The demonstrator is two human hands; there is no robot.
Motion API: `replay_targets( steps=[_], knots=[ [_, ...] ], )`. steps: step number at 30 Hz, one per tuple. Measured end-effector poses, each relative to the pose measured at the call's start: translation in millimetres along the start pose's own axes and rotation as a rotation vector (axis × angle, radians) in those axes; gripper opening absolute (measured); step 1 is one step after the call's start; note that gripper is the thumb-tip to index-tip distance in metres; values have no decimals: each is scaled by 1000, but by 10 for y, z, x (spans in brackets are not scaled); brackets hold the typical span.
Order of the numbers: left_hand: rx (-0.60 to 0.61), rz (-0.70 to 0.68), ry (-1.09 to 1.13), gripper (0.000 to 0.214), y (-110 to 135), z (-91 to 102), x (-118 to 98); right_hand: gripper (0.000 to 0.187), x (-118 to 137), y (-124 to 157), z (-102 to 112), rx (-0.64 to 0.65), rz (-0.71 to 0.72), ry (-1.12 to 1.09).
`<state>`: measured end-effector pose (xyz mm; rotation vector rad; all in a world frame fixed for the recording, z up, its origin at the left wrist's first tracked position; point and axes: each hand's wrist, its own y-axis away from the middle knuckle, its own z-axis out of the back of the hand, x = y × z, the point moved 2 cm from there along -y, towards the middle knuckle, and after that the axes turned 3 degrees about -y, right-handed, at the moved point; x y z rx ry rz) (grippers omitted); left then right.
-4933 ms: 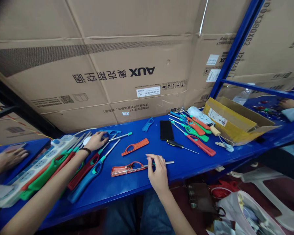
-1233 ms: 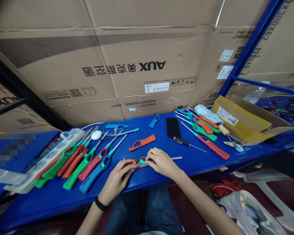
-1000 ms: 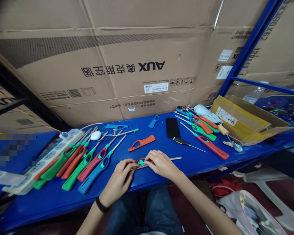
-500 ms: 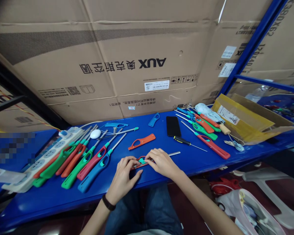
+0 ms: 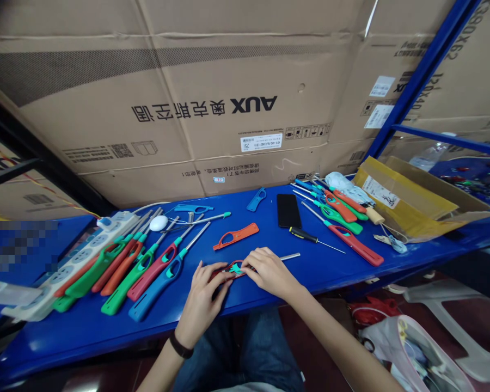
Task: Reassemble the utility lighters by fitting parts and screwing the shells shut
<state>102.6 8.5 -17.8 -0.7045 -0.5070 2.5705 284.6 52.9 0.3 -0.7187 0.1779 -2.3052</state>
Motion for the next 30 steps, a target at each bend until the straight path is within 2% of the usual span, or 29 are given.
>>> replay_targets(
  steps=[10,15,24,30],
  knots=[
    [14,-86,-9,22,26,-27,15,16,17,56,-83,-124,192,139],
    [22,-114,-15,25,16,-10,26,15,15,74,-107,-157,224,153],
    [9,-100,127,20,-30,61,49,19,15,58,-97,-115,228,92],
    [2,-77,164,15,-38,86,93,17,-6,17,-87,-70,208,-34]
  ],
)
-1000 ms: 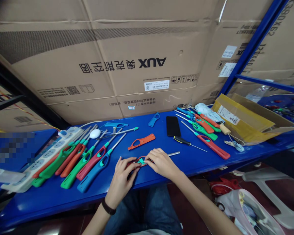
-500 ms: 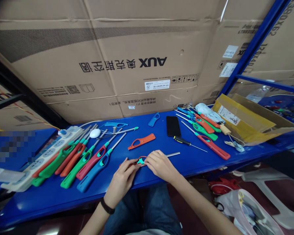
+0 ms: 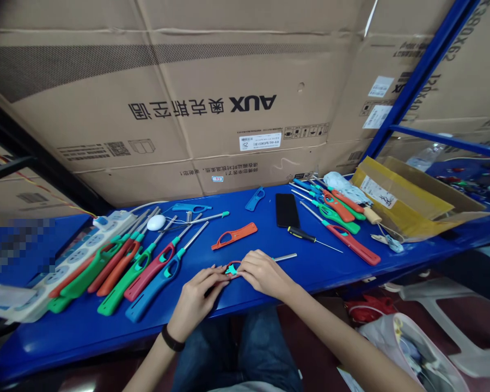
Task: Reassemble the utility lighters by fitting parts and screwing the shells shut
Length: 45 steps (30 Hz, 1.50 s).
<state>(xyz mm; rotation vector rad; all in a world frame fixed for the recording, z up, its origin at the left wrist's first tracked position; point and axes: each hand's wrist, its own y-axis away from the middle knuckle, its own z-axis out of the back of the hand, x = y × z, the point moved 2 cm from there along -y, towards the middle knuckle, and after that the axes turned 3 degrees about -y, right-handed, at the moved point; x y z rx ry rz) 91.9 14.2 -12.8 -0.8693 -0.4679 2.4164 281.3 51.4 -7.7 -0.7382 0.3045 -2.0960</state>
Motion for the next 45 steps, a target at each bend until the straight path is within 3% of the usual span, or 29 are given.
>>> replay_targets(
  steps=[5,11,18,25,39,45],
  knots=[
    [19,-8,20,16,15,-1,32,13,0,-49,18,36,-49,-43],
    [36,-11,21,18,8,21,22,9,-7,-144,134,166,-121,-34],
    [22,21,42,18,15,37,8,11,-16,-54,48,75,-182,-43],
    [40,6,76,18,13,58,57,17,53,-31,24,74,28,191],
    [207,-51,25,28,62,138,122,23,53,63,-80,33,124,280],
    [194,-29,55,28,63,123,144,15,52,-5,-31,43,31,177]
  ],
)
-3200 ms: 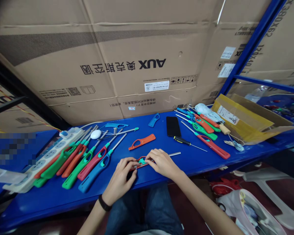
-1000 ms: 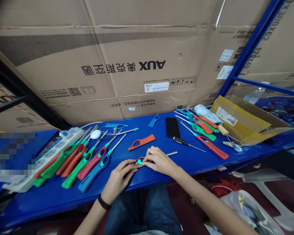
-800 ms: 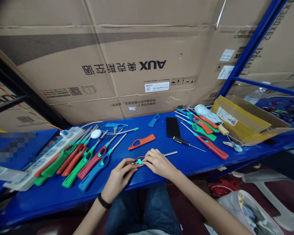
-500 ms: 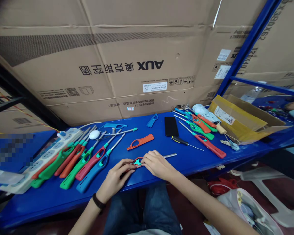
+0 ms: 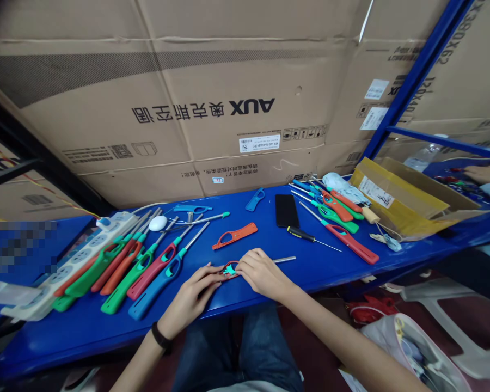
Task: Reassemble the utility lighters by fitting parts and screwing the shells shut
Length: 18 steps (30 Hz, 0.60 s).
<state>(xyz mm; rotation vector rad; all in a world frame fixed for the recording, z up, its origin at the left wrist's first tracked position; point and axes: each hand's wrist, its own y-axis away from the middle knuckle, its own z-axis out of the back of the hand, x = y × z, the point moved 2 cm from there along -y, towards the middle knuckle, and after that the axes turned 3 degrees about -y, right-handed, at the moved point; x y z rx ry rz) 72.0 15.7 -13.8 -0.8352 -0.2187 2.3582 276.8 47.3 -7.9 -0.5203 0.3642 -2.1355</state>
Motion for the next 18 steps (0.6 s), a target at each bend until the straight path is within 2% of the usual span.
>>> replay_targets(
  steps=[7,10,14,16,18],
  knots=[
    [19,34,42,28,-4,7,6,15,6,-25,20,29,-18,-110],
    [33,41,67,27,-5,-2,11,16,16,-50,38,60,12,-49],
    [29,32,66,27,2,-10,4,21,29,-84,40,171,93,74],
    [25,32,68,27,9,-13,1,20,18,-71,25,161,89,67],
    [23,32,73,27,14,-19,3,19,12,-35,2,94,45,27]
  ],
)
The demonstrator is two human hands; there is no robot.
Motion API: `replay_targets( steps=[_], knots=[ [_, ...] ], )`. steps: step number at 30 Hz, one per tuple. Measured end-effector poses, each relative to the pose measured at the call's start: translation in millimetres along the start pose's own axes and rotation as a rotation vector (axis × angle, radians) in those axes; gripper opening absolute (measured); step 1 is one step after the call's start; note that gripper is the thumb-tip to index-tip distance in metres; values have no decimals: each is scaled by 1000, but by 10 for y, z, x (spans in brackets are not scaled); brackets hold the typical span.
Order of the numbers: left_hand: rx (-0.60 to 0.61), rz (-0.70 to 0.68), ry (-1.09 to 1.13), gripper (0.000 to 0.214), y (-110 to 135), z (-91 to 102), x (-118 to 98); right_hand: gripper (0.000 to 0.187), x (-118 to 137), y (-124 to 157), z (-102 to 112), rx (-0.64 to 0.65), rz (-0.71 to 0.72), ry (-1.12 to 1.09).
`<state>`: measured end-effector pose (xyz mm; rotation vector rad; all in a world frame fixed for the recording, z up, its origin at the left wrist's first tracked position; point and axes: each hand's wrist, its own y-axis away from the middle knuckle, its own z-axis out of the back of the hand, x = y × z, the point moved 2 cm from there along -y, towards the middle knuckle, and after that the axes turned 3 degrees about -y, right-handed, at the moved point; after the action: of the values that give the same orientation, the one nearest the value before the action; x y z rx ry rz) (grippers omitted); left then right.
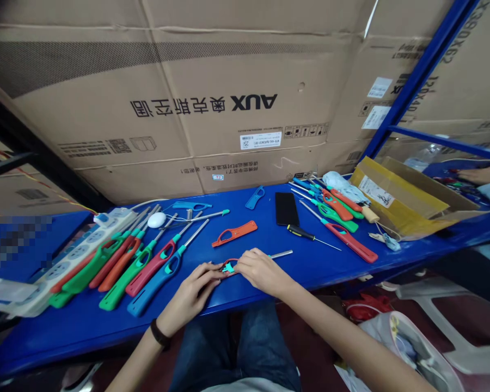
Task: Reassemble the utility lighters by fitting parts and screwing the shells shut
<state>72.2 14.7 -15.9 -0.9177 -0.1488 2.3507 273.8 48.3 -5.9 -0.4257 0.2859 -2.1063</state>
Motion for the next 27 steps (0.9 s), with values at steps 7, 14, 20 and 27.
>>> replay_targets(
  steps=[7,14,20,27],
  knots=[
    [-50,-11,-7,25,-11,-13,32,35,199,66,-72,-110,-96,24],
    [-28,-9,-11,25,-2,-22,38,38,354,0,-149,-38,-109,115],
    [-28,-8,-14,25,-14,-20,21,41,373,37,-163,10,-191,27],
    [-36,7,8,26,-9,-3,25,53,349,106,-93,93,-176,-64]
  ],
)
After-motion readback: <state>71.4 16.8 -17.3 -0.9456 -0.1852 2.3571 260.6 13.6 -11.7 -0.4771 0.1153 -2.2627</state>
